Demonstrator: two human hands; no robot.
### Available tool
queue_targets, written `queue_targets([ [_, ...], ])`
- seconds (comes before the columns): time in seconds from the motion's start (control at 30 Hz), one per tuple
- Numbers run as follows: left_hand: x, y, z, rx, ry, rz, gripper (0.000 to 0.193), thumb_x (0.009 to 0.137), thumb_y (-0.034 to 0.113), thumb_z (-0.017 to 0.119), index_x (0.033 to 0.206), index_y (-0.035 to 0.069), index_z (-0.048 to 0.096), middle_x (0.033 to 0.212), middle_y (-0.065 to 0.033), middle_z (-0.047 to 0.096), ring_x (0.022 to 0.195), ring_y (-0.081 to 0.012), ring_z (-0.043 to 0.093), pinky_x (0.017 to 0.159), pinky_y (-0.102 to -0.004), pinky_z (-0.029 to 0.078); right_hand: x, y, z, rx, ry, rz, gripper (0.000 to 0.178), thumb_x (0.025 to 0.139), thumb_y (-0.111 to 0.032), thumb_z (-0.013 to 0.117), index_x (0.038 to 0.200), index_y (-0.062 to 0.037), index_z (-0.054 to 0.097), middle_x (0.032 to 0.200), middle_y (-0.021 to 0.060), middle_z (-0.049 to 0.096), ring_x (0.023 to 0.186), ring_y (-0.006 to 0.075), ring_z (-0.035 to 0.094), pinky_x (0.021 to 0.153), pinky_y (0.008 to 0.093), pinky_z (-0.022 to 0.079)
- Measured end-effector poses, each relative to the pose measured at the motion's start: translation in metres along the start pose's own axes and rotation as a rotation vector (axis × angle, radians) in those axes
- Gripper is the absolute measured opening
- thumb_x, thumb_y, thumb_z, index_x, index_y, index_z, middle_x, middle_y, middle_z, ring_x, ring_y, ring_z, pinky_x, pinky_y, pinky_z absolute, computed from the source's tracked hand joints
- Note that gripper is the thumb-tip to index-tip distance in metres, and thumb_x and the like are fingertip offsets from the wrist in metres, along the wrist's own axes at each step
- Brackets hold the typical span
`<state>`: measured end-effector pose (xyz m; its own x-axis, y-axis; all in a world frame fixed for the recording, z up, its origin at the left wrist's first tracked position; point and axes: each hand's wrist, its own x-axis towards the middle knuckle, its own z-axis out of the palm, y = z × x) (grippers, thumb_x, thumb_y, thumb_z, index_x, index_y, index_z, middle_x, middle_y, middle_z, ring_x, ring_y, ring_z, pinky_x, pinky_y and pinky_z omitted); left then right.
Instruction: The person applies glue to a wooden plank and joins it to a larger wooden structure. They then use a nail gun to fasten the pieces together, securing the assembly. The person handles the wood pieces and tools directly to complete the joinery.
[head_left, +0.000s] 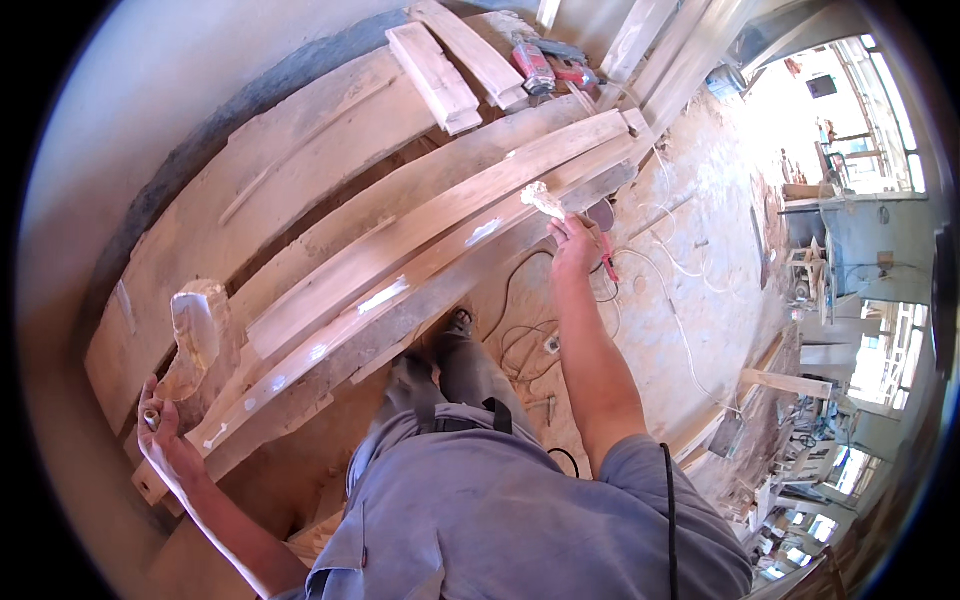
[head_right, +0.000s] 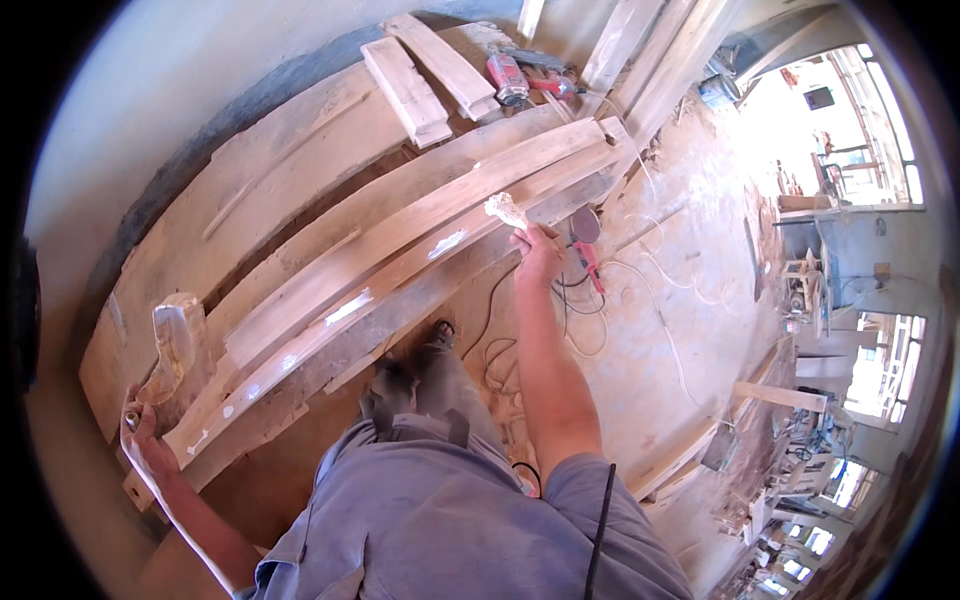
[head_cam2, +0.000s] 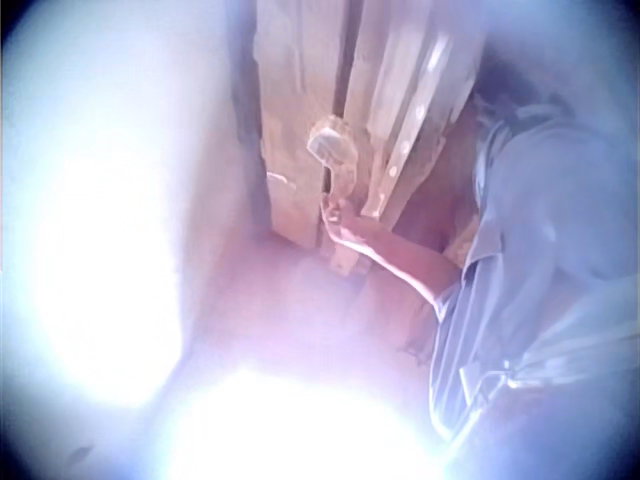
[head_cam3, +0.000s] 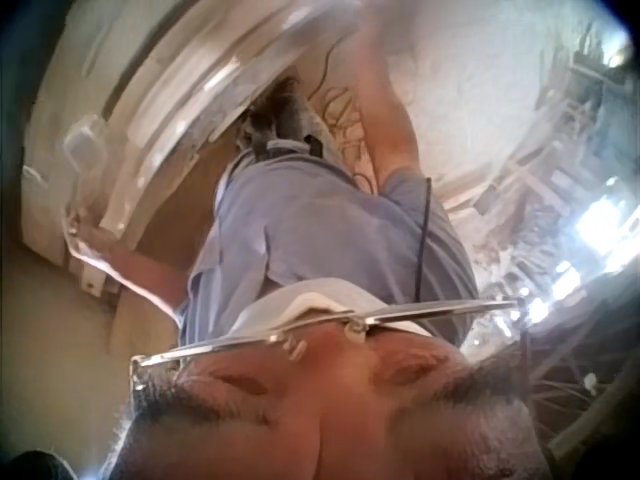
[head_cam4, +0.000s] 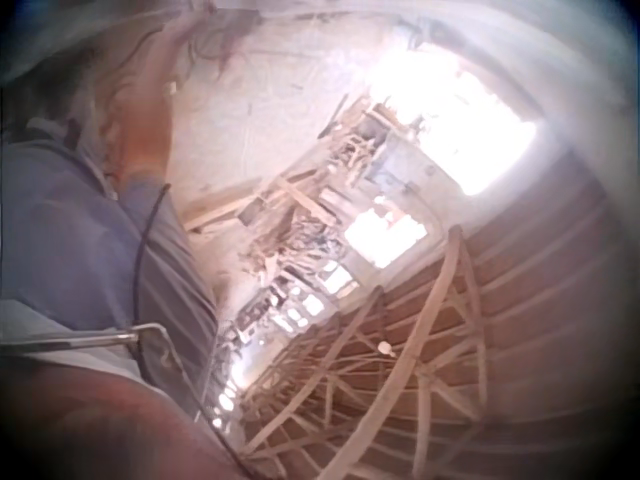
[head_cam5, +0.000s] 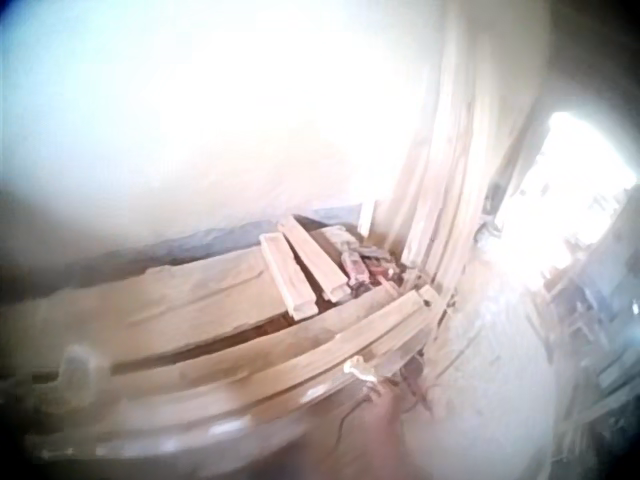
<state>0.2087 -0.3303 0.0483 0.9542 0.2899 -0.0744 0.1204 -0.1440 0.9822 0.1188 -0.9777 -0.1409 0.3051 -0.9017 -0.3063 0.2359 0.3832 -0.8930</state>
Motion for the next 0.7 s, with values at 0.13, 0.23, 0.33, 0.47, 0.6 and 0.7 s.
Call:
queue_targets([
  [0.13,0.007,0.007,0.027,0.041,0.018,-0.022,0.012,0.082,0.0,0.07,0.084,0.007,0.061,0.143,-0.0174,0.055,0.109,-0.0134,0.054,0.103,-0.0289,0.036,-0.01,0.0,-0.001,-0.12,-0.192,-0.018,0.014,0.083,0.005,0.071,0.096,0.0038,0.065,0.086,0.0134,0.068,0.071,0.0215,0.069,0.064,0.0322,0.061],
  [0.23,0.006,0.025,0.066,0.073,0.025,-0.017,0.012,0.082,0.0,0.069,0.083,0.006,0.06,0.143,-0.0163,0.055,0.095,-0.0092,0.053,0.093,-0.0246,0.039,-0.034,-0.003,-0.003,-0.119,-0.307,0.064,0.011,0.085,0.004,0.071,0.094,0.0039,0.066,0.086,0.0121,0.069,0.07,0.0204,0.069,0.064,0.0315,0.061],
  [0.33,-0.006,0.054,0.122,0.122,0.012,-0.003,0.012,0.083,-0.001,0.068,0.083,0.006,0.059,0.144,-0.0155,0.055,0.078,-0.0049,0.047,0.081,-0.0205,0.039,0.001,-0.014,-0.007,-0.131,-0.265,0.076,0.009,0.087,0.003,0.07,0.094,0.0037,0.065,0.087,0.0122,0.07,0.069,0.0204,0.069,0.063,0.0325,0.059],
  [0.47,-0.027,0.081,0.206,0.142,0.019,0.021,0.013,0.084,-0.002,0.066,0.08,0.005,0.057,0.145,-0.015,0.054,0.069,-0.0035,0.041,0.072,-0.0188,0.037,0.111,-0.041,-0.027,-0.231,-0.236,-0.02,0.01,0.088,0.001,0.069,0.097,0.0026,0.066,0.088,0.0124,0.07,0.07,0.0212,0.07,0.065,0.034,0.06],
  [0.6,-0.046,0.096,0.277,0.137,0.012,0.019,0.014,0.084,0.0,0.066,0.077,0.006,0.056,0.145,-0.0155,0.054,0.071,-0.0043,0.041,0.076,-0.0199,0.037,0.21,-0.085,-0.037,-0.2,-0.16,-0.188,0.011,0.089,-0.002,0.071,0.098,0.0021,0.066,0.088,0.0125,0.071,0.071,0.0199,0.071,0.064,0.0311,0.059],
  [0.7,-0.057,0.098,0.31,0.19,-0.053,0.057,0.014,0.083,0.003,0.069,0.078,0.006,0.056,0.145,-0.0166,0.054,0.072,-0.0048,0.041,0.081,-0.0217,0.036,0.253,-0.121,-0.038,-0.27,-0.084,-0.14,0.011,0.089,-0.002,0.072,0.099,0.001,0.067,0.089,0.0126,0.072,0.074,0.0199,0.072,0.064,0.0303,0.059],
])
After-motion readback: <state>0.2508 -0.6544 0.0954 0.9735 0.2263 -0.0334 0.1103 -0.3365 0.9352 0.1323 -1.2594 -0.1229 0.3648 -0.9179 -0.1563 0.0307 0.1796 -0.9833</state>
